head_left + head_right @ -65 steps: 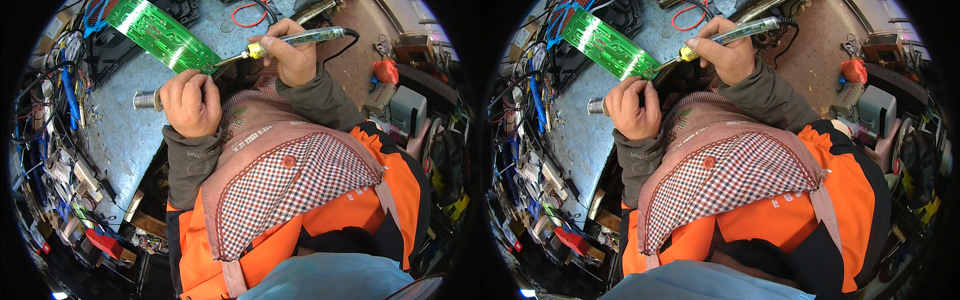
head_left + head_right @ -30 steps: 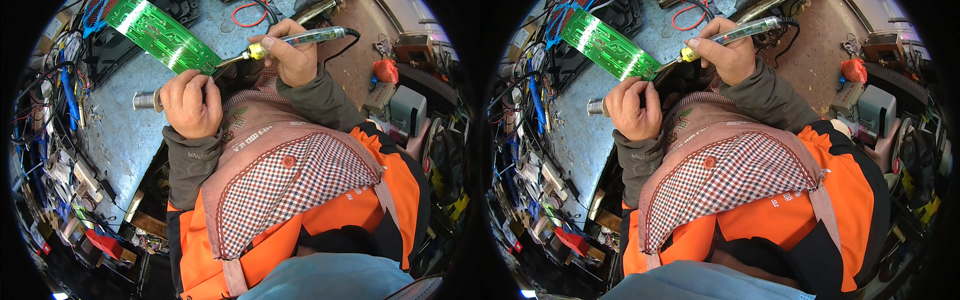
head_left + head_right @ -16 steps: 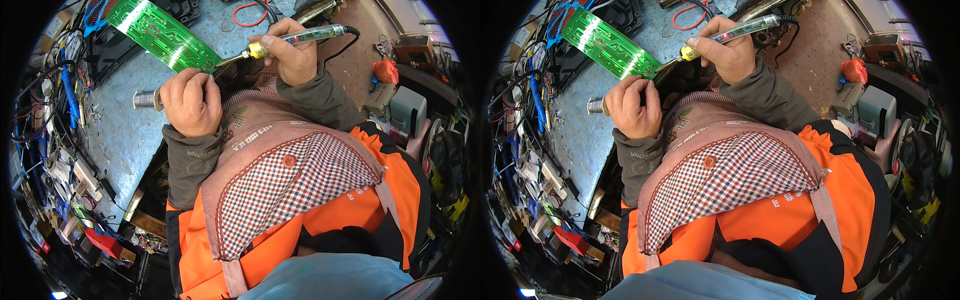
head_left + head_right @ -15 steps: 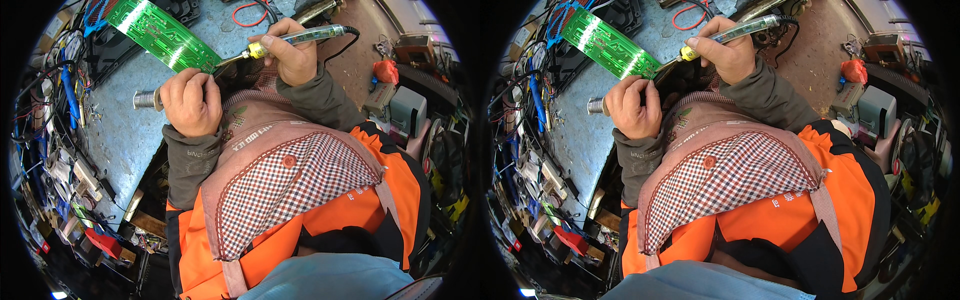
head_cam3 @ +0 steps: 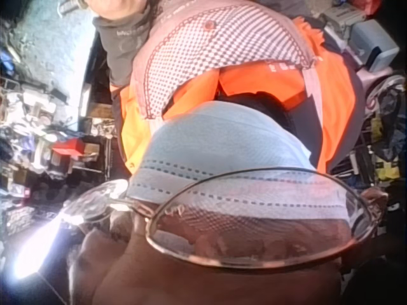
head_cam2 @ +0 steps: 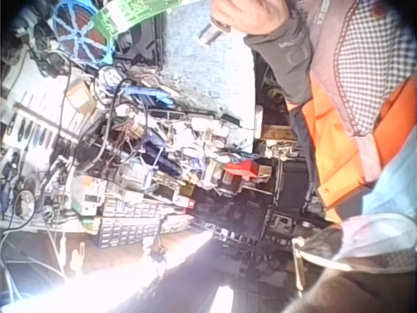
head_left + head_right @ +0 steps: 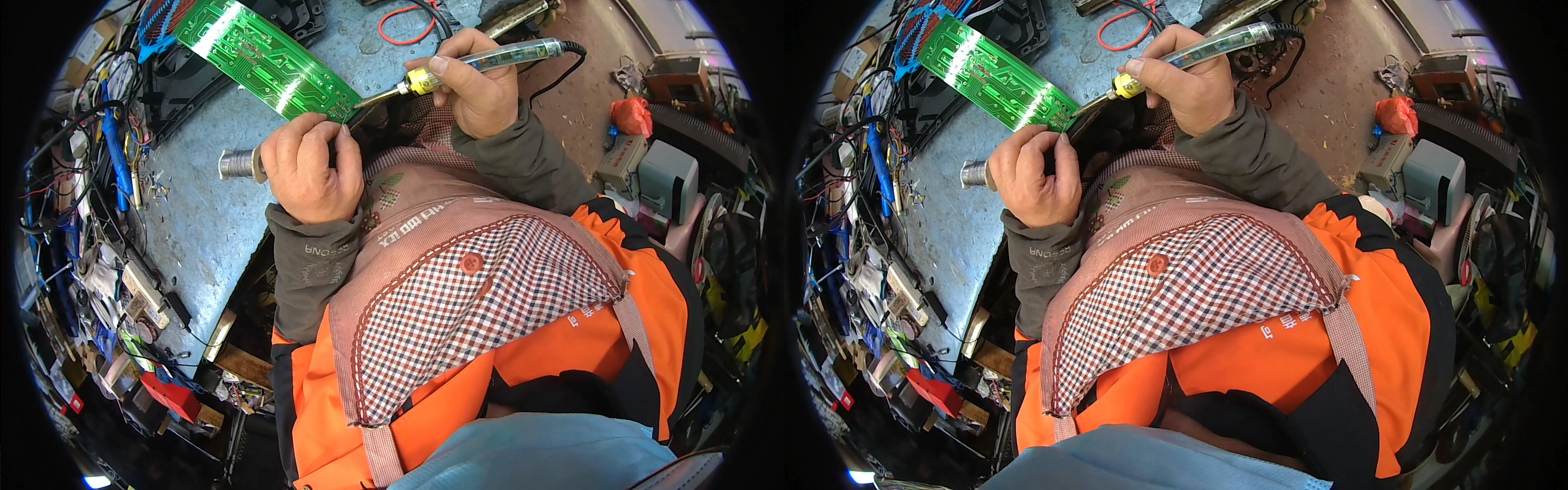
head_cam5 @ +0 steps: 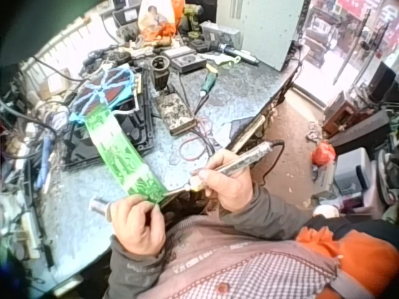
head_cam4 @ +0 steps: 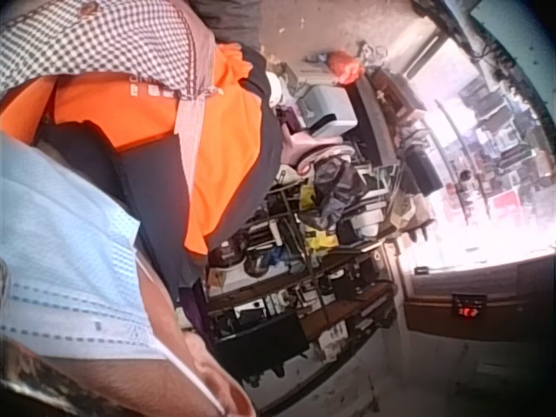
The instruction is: The person solders a green circuit board using a soldering iron and solder wire. They hold the board with one hand and apply solder to multiple points with the other, working continuously across the surface.
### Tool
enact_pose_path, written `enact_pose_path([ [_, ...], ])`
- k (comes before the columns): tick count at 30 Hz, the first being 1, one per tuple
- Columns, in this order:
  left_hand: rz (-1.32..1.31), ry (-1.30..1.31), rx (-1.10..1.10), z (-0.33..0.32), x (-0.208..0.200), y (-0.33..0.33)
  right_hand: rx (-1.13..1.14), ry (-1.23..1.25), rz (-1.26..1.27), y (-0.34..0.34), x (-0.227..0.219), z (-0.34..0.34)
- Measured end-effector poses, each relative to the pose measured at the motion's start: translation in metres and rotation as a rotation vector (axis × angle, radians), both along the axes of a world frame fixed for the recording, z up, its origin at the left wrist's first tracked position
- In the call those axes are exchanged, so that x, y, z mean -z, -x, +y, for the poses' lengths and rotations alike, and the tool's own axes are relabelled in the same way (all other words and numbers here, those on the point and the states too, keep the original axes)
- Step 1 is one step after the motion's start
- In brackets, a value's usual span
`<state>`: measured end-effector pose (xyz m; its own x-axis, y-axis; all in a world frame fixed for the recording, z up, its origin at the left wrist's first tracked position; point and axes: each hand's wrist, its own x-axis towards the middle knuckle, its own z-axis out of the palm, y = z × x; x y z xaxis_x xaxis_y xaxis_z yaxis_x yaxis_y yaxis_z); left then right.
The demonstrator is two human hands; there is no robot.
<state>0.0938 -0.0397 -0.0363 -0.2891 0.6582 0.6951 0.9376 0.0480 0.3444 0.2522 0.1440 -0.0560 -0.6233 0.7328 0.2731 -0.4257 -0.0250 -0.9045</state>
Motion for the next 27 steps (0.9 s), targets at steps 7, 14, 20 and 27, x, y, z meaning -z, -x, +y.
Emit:
enact_pose_path([
  [7,0.004,0.004,0.001,0.0005,-0.0012,-0.0004,0.008,-0.013,-0.015,0.0001,-0.0023,-0.0011],
  [14,0.014,0.008,-0.013,0.0015,-0.0011,-0.0017,0.019,-0.053,-0.052,-0.0001,-0.0025,-0.0026],
  [20,0.020,0.013,-0.024,0.0014,-0.0010,-0.0023,0.016,-0.075,-0.044,-0.0003,-0.0004,-0.0014],
  [27,0.014,0.006,-0.015,0.0014,-0.0026,-0.0028,0.011,-0.025,0.008,-0.0009,0.0037,0.0003],
])
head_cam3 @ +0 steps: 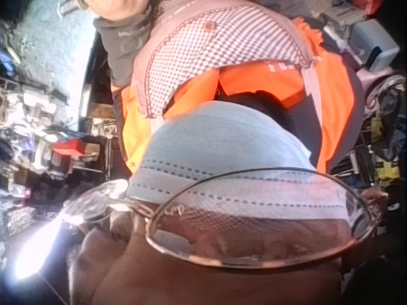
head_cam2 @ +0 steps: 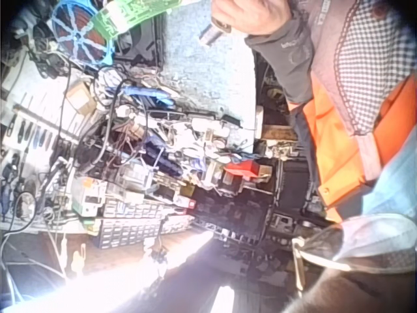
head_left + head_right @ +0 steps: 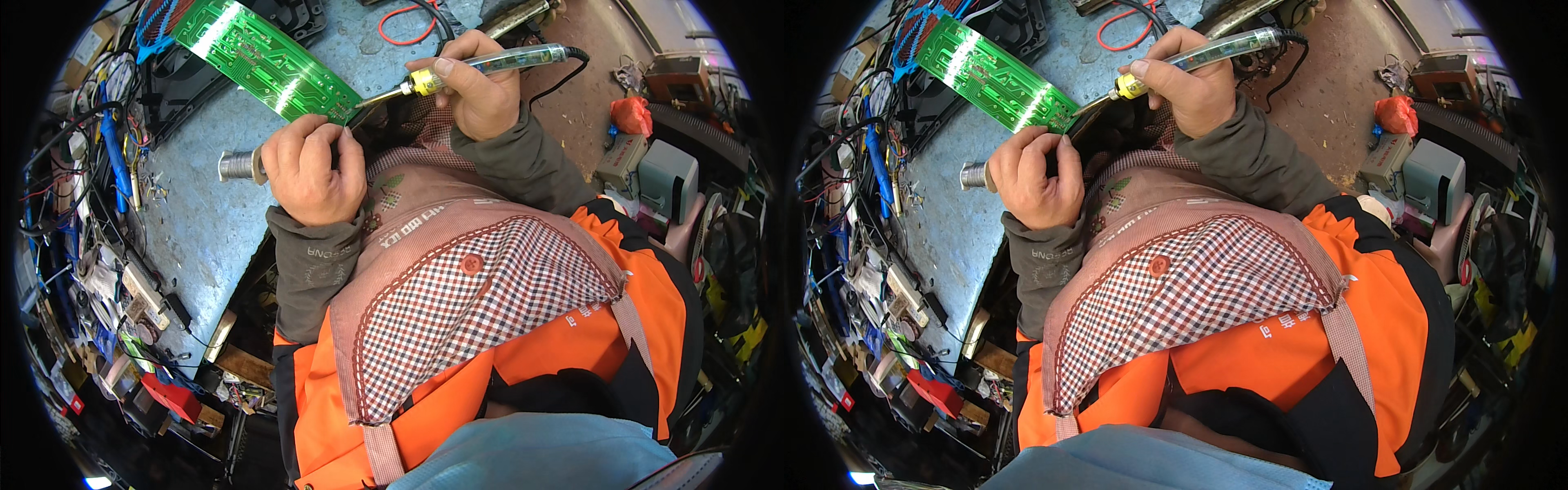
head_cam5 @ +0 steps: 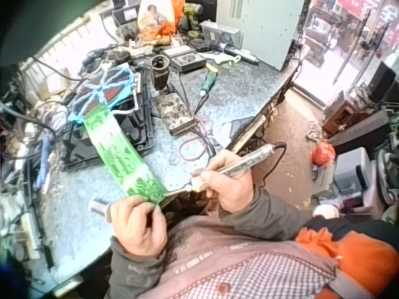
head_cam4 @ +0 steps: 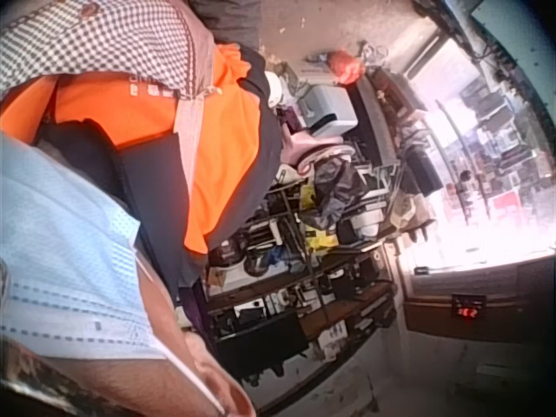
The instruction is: The person solders a green circuit board using a soldering iron and solder wire. They hold the board with one hand and apply solder to multiple points with the other, working continuously across the surface.
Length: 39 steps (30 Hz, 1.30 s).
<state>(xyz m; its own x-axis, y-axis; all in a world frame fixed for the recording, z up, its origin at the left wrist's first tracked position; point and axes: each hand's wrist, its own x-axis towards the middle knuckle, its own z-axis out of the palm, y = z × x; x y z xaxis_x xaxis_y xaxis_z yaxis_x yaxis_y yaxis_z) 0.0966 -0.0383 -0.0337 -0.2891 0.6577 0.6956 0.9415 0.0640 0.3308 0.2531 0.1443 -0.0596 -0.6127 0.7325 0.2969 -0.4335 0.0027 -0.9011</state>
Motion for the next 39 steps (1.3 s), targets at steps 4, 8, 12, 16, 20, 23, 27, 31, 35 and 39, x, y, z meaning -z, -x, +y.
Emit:
enact_pose_path([
  [4,-0.001,0.003,-0.001,-0.0010,0.0003,-0.0001,-0.004,0.006,-0.005,-0.0007,-0.0015,-0.0009],
  [8,-0.005,0.011,-0.008,-0.0012,-0.0003,-0.0008,-0.007,-0.005,-0.001,-0.0002,0.0013,0.0002],
  [12,-0.001,0.014,-0.012,-0.0013,0.0016,0.0001,-0.013,-0.002,-0.002,-0.0003,-0.0014,-0.0015],
  [16,0.001,0.015,-0.020,-0.0007,0.0013,-0.0009,-0.005,-0.020,-0.010,0.0001,-0.0027,-0.0024],
  [20,0.000,0.016,-0.020,-0.0002,0.0017,0.0000,-0.008,-0.052,-0.043,-0.0004,-0.0029,-0.0022],
  [23,-0.005,0.008,-0.013,0.0002,0.0026,0.0005,-0.017,-0.100,-0.090,-0.0024,0.0003,0.0009],
  [27,-0.002,0.014,-0.020,0.0005,0.0023,0.0002,-0.014,-0.090,-0.090,-0.0019,0.0005,0.0005],
  [31,0.000,0.023,-0.016,0.0007,0.0004,-0.0008,0.007,-0.037,-0.030,0.0006,-0.0018,-0.0028],
  [35,-0.004,0.005,-0.013,0.0005,0.0020,-0.0004,0.007,-0.006,-0.013,0.0003,-0.0012,-0.0010],
  [39,-0.016,-0.005,-0.006,0.0004,0.0025,0.0004,0.012,-0.002,-0.016,0.0007,-0.0016,-0.0007],
])
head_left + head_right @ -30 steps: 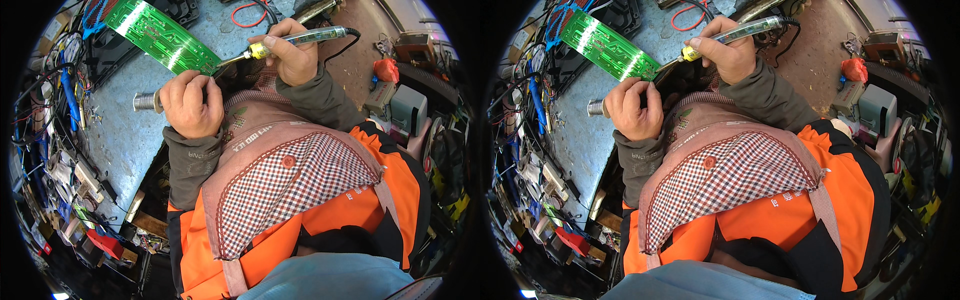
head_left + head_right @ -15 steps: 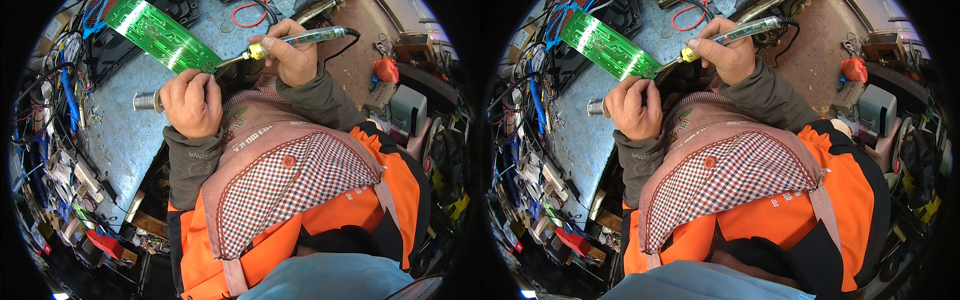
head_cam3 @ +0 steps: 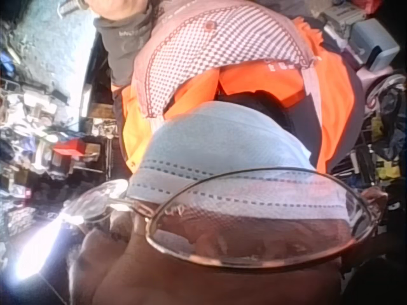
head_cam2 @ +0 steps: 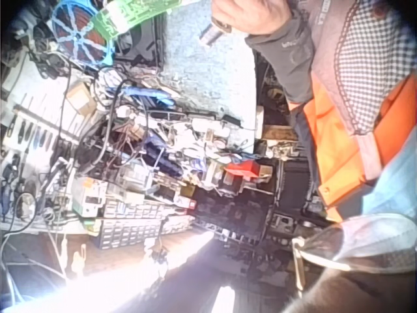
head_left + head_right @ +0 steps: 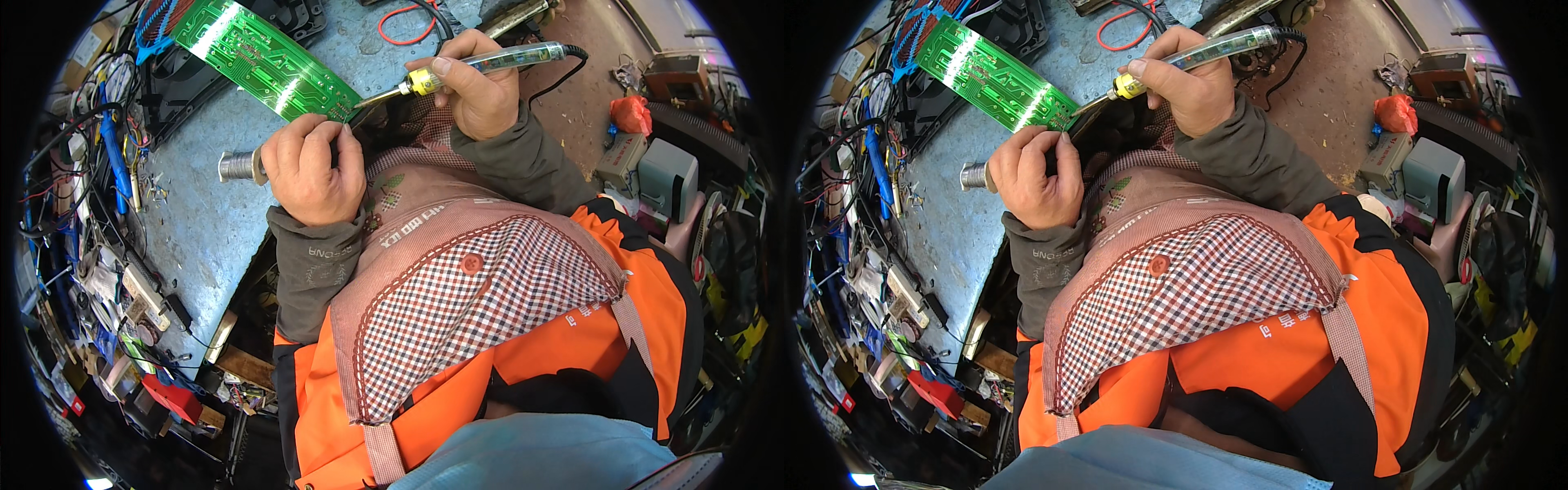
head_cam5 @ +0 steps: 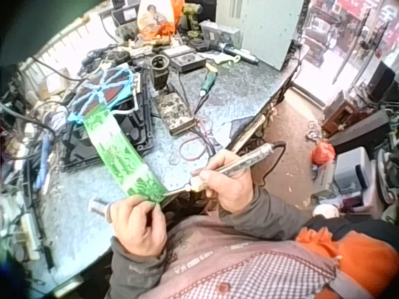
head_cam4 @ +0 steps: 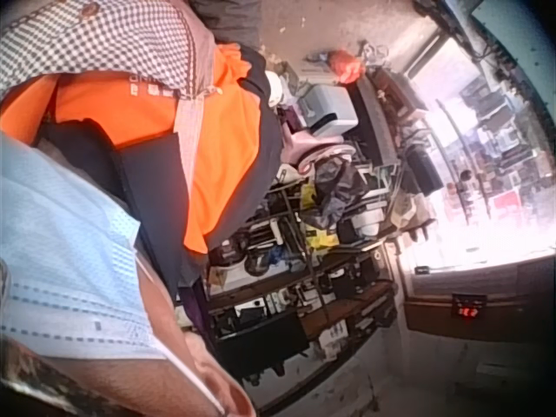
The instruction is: The person solders a green circuit board using a soldering iron and solder wire. They hold the board with one hand and apply solder to multiple points with the other, working continuously across the surface.
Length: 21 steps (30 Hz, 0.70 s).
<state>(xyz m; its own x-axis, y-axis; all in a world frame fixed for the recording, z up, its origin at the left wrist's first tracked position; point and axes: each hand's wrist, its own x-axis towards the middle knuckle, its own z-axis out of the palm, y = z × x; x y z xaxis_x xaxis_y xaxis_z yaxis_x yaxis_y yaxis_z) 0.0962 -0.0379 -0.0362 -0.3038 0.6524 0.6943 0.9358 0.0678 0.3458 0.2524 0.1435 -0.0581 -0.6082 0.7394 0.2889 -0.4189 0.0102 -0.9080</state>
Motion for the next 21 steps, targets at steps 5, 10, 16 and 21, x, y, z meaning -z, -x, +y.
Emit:
enact_pose_path([
  [5,0.003,-0.007,-0.003,0.0002,-0.0013,-0.0004,-0.007,0.003,0.005,0.0003,0.0011,0.0009],
  [10,0.007,-0.010,-0.003,0.0012,-0.0018,0.0001,-0.006,-0.009,0.003,-0.0006,0.0008,0.0009],
  [16,0.012,-0.019,0.010,-0.0001,-0.0009,0.0005,0.016,0.010,-0.016,-0.0001,-0.0051,-0.0015],
  [21,-0.003,-0.030,0.033,-0.0024,-0.0009,0.0013,0.023,0.111,0.038,0.0017,0.0002,0.0008],
])
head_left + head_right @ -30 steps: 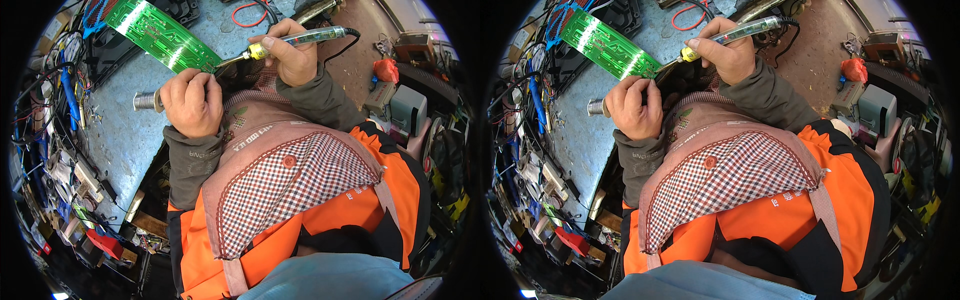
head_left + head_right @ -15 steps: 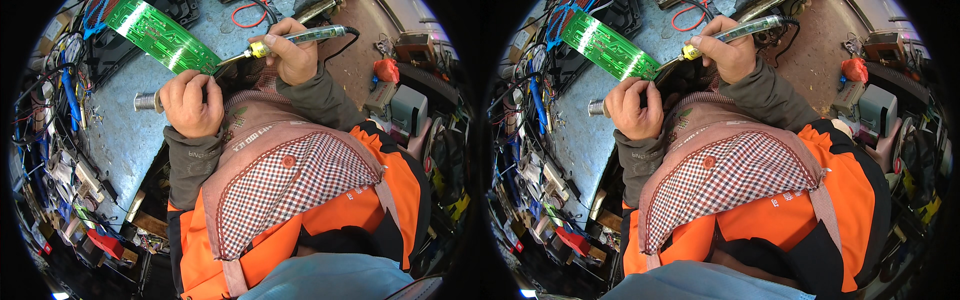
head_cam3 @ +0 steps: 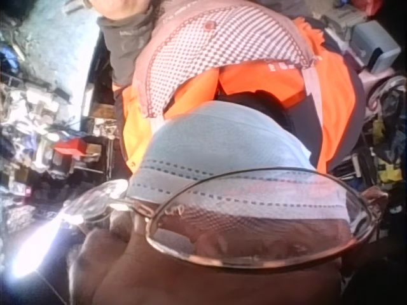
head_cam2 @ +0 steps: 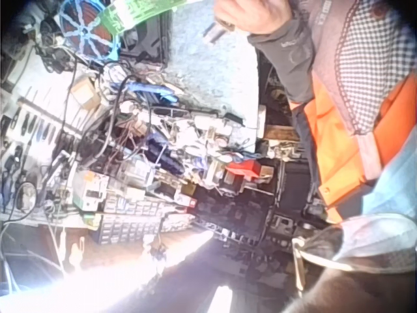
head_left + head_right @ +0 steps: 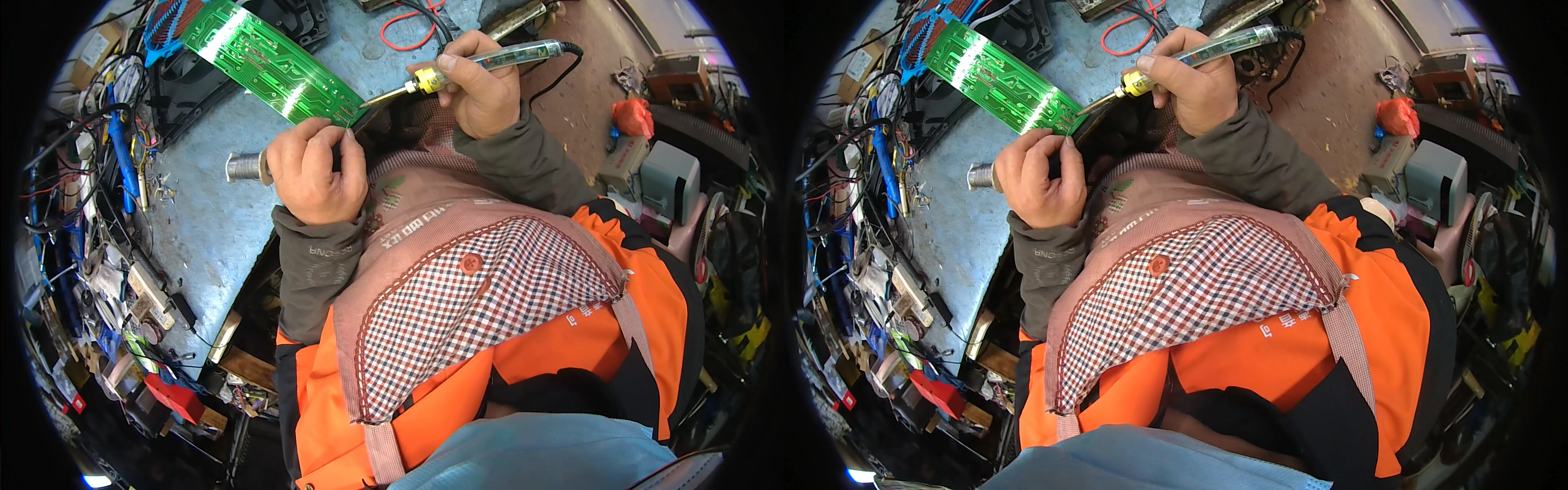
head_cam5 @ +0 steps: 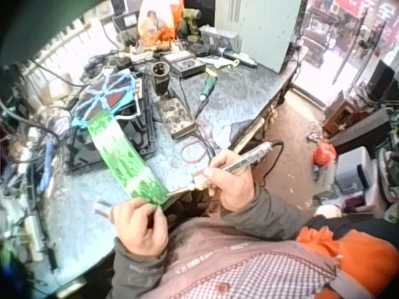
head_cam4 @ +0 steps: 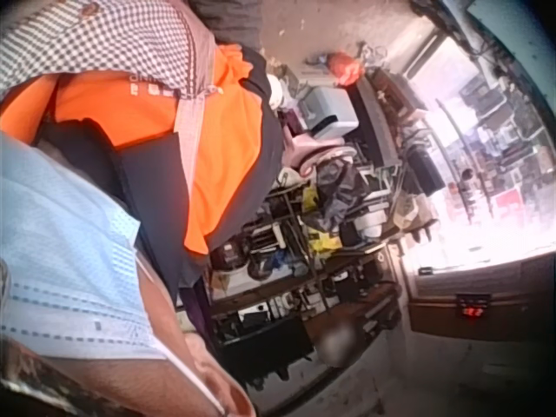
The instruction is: The person solders a green circuit board using a soldering iron and solder wire. They hold the board with one hand and apply solder to multiple points with the other, working continuously across the surface.
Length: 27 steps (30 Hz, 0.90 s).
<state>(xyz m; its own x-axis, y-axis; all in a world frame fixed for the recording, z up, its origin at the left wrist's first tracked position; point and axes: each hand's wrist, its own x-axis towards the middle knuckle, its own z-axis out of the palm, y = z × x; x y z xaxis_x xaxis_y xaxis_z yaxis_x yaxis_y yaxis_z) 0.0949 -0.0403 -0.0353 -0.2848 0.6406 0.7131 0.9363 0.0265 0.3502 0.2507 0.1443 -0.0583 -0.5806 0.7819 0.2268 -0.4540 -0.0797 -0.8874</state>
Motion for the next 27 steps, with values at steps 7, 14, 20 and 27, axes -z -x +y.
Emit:
enact_pose_path([
  [7,-0.057,-0.079,0.027,-0.003,-0.002,0.003,0.148,-0.035,0.071,0.001,-0.037,0.012],
  [14,-0.102,-0.132,-0.021,-0.017,-0.003,0.000,0.578,-0.453,0.401,0.013,-0.101,0.037],
  [20,-0.149,-0.110,-0.051,-0.021,0.001,0.003,0.663,-1.141,-0.256,0.036,-0.074,0.079],
  [27,-0.051,-0.111,-0.031,-0.015,0.007,0.009,0.250,-0.280,-0.032,0.055,-0.082,0.066],
])
